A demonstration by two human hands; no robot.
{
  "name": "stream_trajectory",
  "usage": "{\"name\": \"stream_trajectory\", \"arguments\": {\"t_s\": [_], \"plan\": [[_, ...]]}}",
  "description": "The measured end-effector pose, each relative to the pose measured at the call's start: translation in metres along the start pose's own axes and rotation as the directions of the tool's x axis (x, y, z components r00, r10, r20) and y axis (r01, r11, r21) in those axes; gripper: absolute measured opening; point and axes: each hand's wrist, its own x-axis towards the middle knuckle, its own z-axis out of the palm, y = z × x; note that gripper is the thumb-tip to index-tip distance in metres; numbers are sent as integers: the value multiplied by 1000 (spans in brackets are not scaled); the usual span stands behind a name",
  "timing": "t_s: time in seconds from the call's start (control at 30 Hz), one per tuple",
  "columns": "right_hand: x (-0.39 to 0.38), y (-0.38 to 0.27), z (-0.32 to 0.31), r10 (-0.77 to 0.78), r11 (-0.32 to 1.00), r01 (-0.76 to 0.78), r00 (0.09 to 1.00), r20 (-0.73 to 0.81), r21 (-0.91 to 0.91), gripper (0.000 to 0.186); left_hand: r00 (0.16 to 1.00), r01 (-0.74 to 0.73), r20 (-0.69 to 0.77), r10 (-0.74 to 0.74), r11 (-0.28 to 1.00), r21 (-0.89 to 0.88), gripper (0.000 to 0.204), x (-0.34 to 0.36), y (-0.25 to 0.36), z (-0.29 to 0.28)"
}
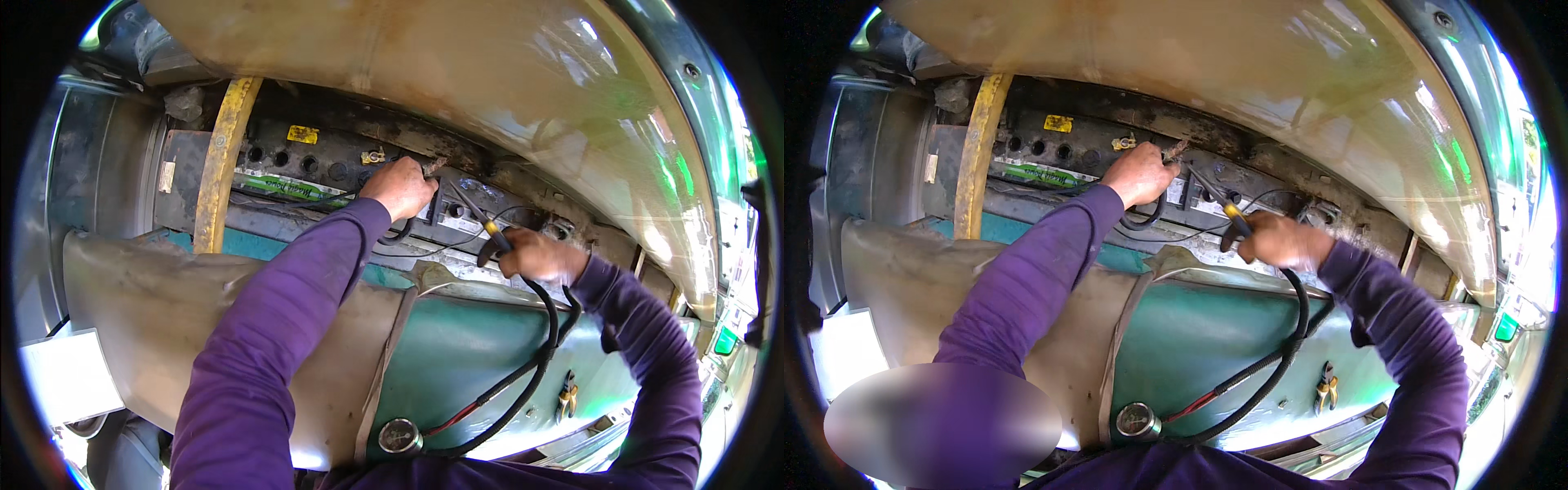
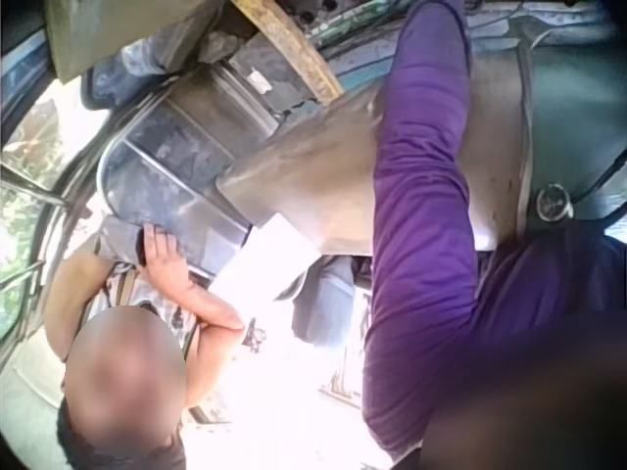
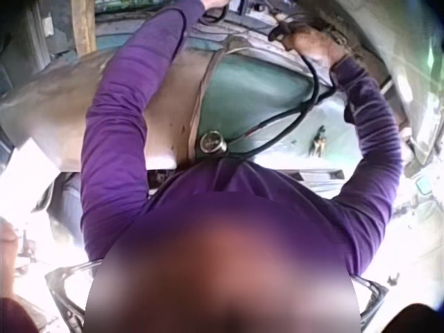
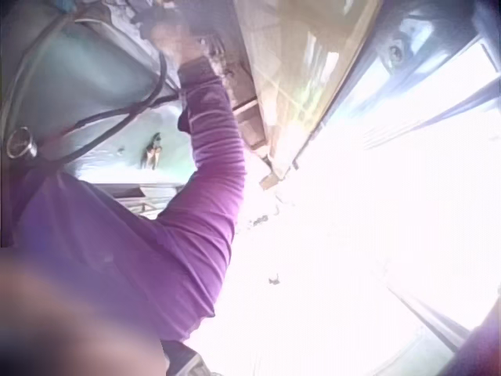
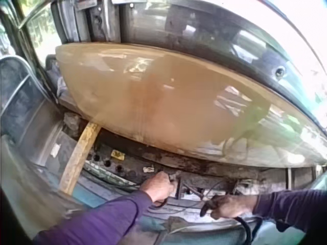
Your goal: The person works on the vehicle's electrical system under the dashboard, using pliers and a screwdriver to strip, connect, and secure wires. They repeatedly adjust connections and test the wiring while another person observes.
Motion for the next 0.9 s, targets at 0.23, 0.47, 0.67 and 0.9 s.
{"name": "stream_trajectory", "arguments": {"t_s": [0.23,0.47,0.67,0.9], "plan": [[107,98,4,-370,883,214,866,-336,-418,75,961,-276,42,275,925,261,26,6,-11,-8],[161,83,-23,-580,780,411,757,-301,-472,74,993,37,122,-7,968,-248,38,7,-11,-23],[200,67,-45,-754,607,501,608,-247,-617,79,989,43,149,5,948,-314,46,4,-10,-27],[226,36,-65,-909,354,513,387,-157,-782,88,981,35,193,26,951,-306,45,3,-7,-26]]}}
